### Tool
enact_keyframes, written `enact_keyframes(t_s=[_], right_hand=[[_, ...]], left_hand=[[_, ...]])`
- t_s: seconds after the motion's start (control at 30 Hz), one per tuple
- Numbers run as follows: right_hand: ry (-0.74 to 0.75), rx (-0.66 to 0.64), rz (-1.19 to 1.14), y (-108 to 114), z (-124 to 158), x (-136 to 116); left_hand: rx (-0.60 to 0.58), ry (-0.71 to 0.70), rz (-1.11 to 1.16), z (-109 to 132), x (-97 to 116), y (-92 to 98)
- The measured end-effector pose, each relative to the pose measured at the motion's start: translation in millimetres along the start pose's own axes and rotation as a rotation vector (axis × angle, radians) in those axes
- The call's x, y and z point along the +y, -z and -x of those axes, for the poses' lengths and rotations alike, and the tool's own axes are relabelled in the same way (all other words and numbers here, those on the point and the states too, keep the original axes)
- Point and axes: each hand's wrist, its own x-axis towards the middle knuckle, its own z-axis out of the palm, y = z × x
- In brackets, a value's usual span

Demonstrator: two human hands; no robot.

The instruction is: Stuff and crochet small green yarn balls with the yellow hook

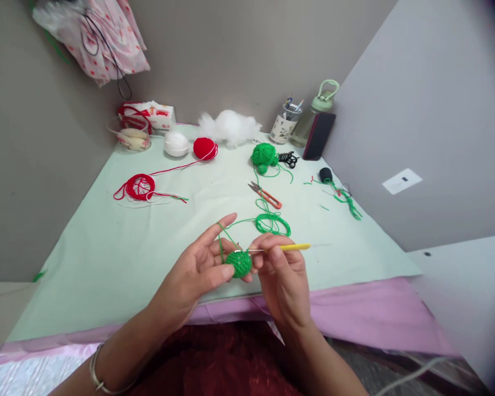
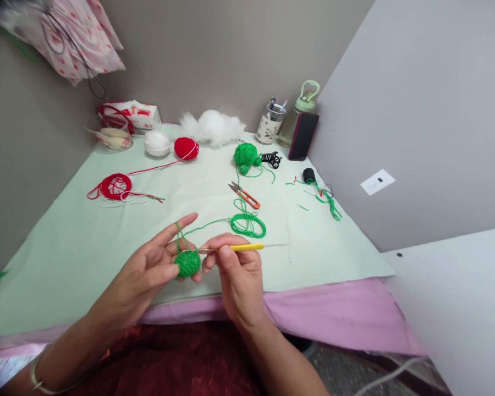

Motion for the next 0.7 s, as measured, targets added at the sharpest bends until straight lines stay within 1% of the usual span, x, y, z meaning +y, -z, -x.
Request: enact_keyframes(t_s=[0.13, 0.23, 0.37, 0.47, 0.57, 0.63, 0.7], right_hand=[[0.003, 0.002, 0.008, 2.2, -0.9, -1.8], [0.028, 0.009, 0.058, 2.6, -3.3, -6.9], [0.035, 0.019, 0.113, 6.9, -7.6, -15.7], [-0.013, 0.001, 0.096, 12.2, -9.2, -19.9], [-0.027, -0.067, 0.059, 14.5, -8.5, -19.0], [0.031, -0.114, 0.085, 13.5, -7.4, -15.9], [0.118, -0.136, 0.167, 11.7, -6.1, -12.3]], left_hand=[[-0.028, 0.065, 0.064, -0.5, 2.3, 1.3], [-0.073, 0.072, 0.131, -0.4, 4.1, 2.9], [-0.102, 0.074, 0.145, -0.6, 5.6, 5.6], [-0.113, 0.052, 0.109, -0.5, 4.9, 7.6], [-0.080, 0.010, 0.017, 0.1, 3.0, 7.4], [-0.046, -0.017, -0.065, 0.2, 1.9, 5.6], [-0.017, -0.040, -0.142, -0.2, 1.5, 3.4]])
